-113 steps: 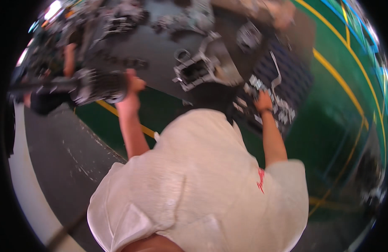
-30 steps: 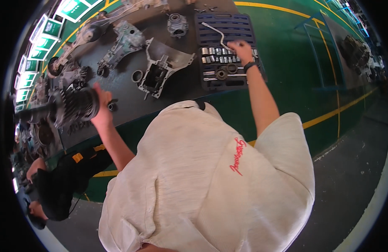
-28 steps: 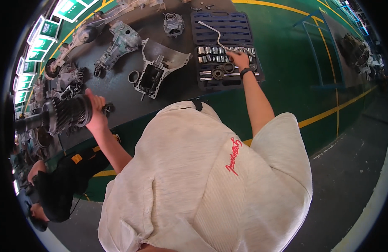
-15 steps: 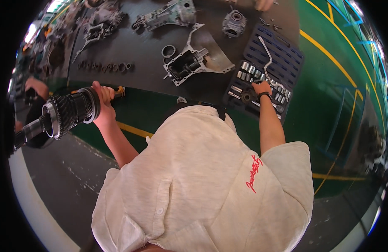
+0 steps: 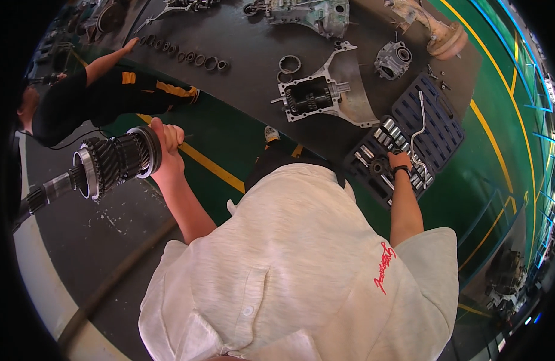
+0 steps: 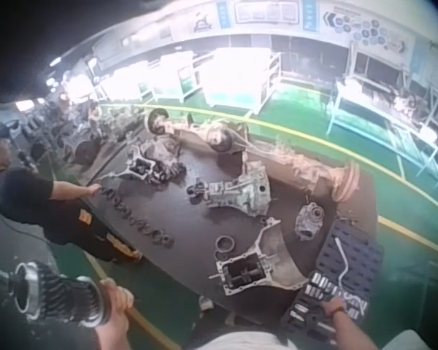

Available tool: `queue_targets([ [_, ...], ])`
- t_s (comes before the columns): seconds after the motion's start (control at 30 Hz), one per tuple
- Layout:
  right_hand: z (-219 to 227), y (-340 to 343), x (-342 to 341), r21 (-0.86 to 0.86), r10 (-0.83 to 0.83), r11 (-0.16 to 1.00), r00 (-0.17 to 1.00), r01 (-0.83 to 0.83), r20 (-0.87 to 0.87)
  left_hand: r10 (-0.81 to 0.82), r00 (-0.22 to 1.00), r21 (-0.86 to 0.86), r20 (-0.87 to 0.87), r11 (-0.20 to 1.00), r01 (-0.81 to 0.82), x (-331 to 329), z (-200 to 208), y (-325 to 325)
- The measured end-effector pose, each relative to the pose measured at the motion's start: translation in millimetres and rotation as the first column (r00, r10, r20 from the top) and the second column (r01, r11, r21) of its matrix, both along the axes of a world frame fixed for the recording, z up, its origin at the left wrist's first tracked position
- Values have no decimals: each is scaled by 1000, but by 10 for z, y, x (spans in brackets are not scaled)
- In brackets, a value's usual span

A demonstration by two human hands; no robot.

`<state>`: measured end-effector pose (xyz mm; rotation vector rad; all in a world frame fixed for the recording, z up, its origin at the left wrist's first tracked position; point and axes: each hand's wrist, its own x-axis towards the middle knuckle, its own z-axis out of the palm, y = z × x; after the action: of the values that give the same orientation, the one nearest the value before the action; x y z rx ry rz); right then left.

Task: Assembling the internal shafts and gears into a manual transmission gearbox housing on a workbench.

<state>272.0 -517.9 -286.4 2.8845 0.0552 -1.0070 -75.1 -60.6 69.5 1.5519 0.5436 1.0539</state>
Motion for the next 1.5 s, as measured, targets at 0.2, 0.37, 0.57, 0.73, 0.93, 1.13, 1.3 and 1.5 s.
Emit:
queue_targets([
  [0.2,0,-17,-119,-52,-64,996,997,66,42,-26,999,-65,21,997,28,-175,-11,290],
  [0.37,527,592,-352,187,-121,982,855,29,504,-46,998,-46,36,998,48,-334,-57,589],
  [0.57,1175,2703,-554,723,31,419,805,-549,593,8,999,-110,40,994,-3,-558,-144,901],
  [0.73,1029,3352,-734,646,301,511,822,-566,483,55,998,-141,14,989,-53,-841,-277,1194],
  [0.93,465,2729,-1202,416,490,640,760,-646,427,-62,995,-79,77,995,68,-1024,-386,1456],
  [1.13,419,2664,-1455,407,446,678,783,-612,434,-187,982,-96,25,977,188,-868,-245,1750],
  [1.3,500,2674,-1434,451,435,698,830,-556,350,-202,979,-58,-27,978,201,-654,-202,1735],
  [1.5,554,2567,-1322,517,484,613,801,-597,352,-191,982,-65,5,979,191,-395,-143,1513],
])
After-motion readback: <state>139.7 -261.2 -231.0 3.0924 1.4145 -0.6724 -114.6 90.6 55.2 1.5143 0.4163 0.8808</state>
